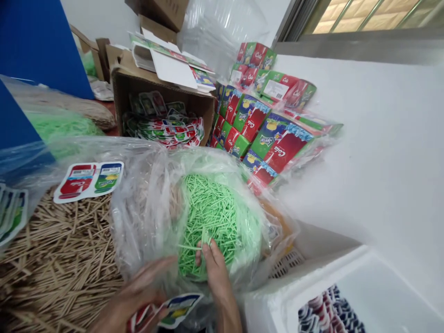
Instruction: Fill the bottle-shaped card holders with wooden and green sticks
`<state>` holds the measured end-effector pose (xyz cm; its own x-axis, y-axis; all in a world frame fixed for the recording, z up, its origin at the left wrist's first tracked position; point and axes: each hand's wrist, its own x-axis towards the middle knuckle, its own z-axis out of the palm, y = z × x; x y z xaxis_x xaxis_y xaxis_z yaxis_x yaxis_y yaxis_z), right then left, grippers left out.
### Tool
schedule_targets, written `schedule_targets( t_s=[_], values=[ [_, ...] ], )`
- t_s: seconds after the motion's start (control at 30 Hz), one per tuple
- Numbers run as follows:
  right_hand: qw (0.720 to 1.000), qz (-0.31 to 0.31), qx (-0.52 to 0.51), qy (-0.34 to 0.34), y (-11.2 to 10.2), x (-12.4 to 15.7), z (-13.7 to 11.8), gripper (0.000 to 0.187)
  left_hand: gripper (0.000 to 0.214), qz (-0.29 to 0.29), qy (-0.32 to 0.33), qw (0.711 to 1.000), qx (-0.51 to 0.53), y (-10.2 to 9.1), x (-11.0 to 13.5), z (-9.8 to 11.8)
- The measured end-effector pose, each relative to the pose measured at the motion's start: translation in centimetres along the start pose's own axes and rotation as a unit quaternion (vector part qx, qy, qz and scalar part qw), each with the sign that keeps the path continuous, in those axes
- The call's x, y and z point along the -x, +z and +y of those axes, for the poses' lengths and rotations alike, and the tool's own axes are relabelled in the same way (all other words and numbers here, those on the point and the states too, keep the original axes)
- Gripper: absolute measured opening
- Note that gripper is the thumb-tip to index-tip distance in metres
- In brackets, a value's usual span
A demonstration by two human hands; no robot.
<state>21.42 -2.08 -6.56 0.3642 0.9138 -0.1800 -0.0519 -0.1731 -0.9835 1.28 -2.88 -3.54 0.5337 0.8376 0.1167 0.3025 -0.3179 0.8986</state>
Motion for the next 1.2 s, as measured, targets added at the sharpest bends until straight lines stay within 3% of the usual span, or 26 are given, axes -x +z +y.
schedule_targets(
  t_s=[0.07,0.2,0.4,0.5,0.67,0.83,0.97,1.2],
  values=[
    [0.997,-0.014,-0.065,0.045,-0.3,0.3,-0.4,0.045,0.014,-0.036,0.031,0.996,-0.076,0.2,-1.8,0.3],
    [0.965,0.031,-0.229,0.126,-0.2,0.1,-0.5,0.041,0.024,-0.106,0.029,0.973,-0.203,2.4,-4.0,0.9],
    [0.948,0.053,-0.295,0.104,0.7,-1.5,0.8,0.043,0.025,-0.164,-0.02,0.963,-0.212,5.3,-4.3,1.3],
    [0.94,0.044,-0.321,0.103,0.8,-1.8,0.8,0.045,0.029,-0.201,-0.031,0.954,-0.219,5.3,-4.3,1.7],
    [0.932,0.024,-0.348,0.102,1.1,-1.9,-0.3,0.046,0.032,-0.208,-0.056,0.947,-0.239,4.8,-4.2,2.7],
    [0.936,-0.026,-0.324,0.134,2.2,-0.6,-0.5,0.046,0.024,-0.209,-0.04,0.951,-0.225,4.4,-4.2,2.4],
    [0.957,-0.052,-0.259,0.123,2.5,1.1,-0.2,0.042,0.024,-0.185,-0.033,0.958,-0.216,4.3,-4.0,1.5],
    [0.997,-0.061,-0.019,-0.041,1.2,2.1,0.2,0.045,0.024,-0.173,0.011,0.966,-0.194,3.1,-2.2,1.0]
  ],
)
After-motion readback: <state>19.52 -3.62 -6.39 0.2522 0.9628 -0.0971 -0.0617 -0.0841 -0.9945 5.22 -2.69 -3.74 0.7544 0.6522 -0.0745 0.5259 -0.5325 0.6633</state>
